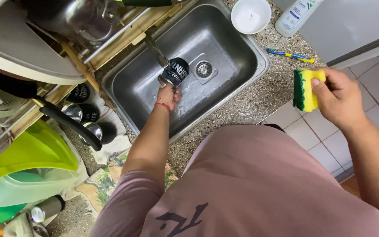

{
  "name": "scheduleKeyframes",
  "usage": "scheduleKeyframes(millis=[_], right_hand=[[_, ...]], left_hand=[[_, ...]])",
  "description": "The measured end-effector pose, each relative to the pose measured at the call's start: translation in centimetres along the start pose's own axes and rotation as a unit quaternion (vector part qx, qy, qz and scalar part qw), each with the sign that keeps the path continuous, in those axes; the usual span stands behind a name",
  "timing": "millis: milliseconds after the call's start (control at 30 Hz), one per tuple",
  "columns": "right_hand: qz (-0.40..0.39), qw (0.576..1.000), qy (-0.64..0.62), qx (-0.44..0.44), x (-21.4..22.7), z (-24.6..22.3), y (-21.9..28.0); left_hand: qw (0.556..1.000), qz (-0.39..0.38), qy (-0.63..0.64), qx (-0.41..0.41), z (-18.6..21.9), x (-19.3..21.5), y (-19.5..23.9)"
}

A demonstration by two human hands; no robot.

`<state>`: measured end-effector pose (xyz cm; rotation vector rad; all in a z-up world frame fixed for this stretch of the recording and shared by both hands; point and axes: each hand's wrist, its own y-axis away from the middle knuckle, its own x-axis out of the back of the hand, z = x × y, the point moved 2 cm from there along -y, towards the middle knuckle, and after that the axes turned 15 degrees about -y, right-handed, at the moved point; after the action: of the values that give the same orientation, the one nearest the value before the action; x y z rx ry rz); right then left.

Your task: The person washes several black cups in a kitchen sink using a sponge and dish soap. They scrub the inside and outside of each cup, rinse them under running water, and place them in a dish rack.

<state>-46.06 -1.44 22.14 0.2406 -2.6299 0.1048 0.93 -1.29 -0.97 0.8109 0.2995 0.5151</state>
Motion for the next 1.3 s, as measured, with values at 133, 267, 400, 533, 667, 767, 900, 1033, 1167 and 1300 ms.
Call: scheduleKeyframes(millis=[133, 267, 400, 533, 667, 767, 900, 1033, 1167, 1300], right_hand=[[-0.005, 1.000, 0.029, -0.007, -0.1, 0.2, -0.1], [-0.007, 0.999, 0.041, -0.005, -0.2, 0.2, -0.2], [-0.007, 1.000, 0.023, -0.012, -0.2, 0.5, -0.2], [-0.009, 0.999, 0.032, 0.014, -0.4, 0.3, -0.3], [0.004, 0.986, 0.024, 0.168, -0.8, 0.2, -1.0], [-0.024, 0.975, -0.027, 0.218, -2.2, -2.8, -2.0], [-0.021, 0.984, -0.057, 0.165, -6.9, -4.7, -5.1], [-0.019, 0.967, 0.014, 0.254, -11.8, -9.2, -7.3], [0.041, 0.880, 0.192, 0.432, -17.7, -10.7, -8.0], [0.061, 0.832, 0.173, 0.523, -14.7, -13.2, -10.8]], left_hand=[[1.000, 0.002, 0.017, 0.008, 0.4, -0.2, 0.5], [0.998, -0.018, 0.057, -0.013, 0.1, -0.5, 0.0], [0.999, -0.010, 0.046, 0.003, 0.5, -0.7, 0.2], [0.999, -0.009, 0.031, 0.004, 0.8, -0.9, 1.1], [0.999, -0.005, 0.045, 0.008, -0.4, -1.8, 0.1], [0.998, -0.059, 0.004, 0.004, -0.7, -5.1, 3.4], [0.989, -0.109, 0.033, -0.095, 1.3, -10.4, 9.7], [0.985, -0.111, 0.059, -0.115, 3.5, -13.4, 13.2], [0.981, -0.100, 0.064, -0.153, 7.7, -14.2, 18.2], [0.979, -0.080, 0.061, -0.180, 9.5, -13.4, 22.3]])
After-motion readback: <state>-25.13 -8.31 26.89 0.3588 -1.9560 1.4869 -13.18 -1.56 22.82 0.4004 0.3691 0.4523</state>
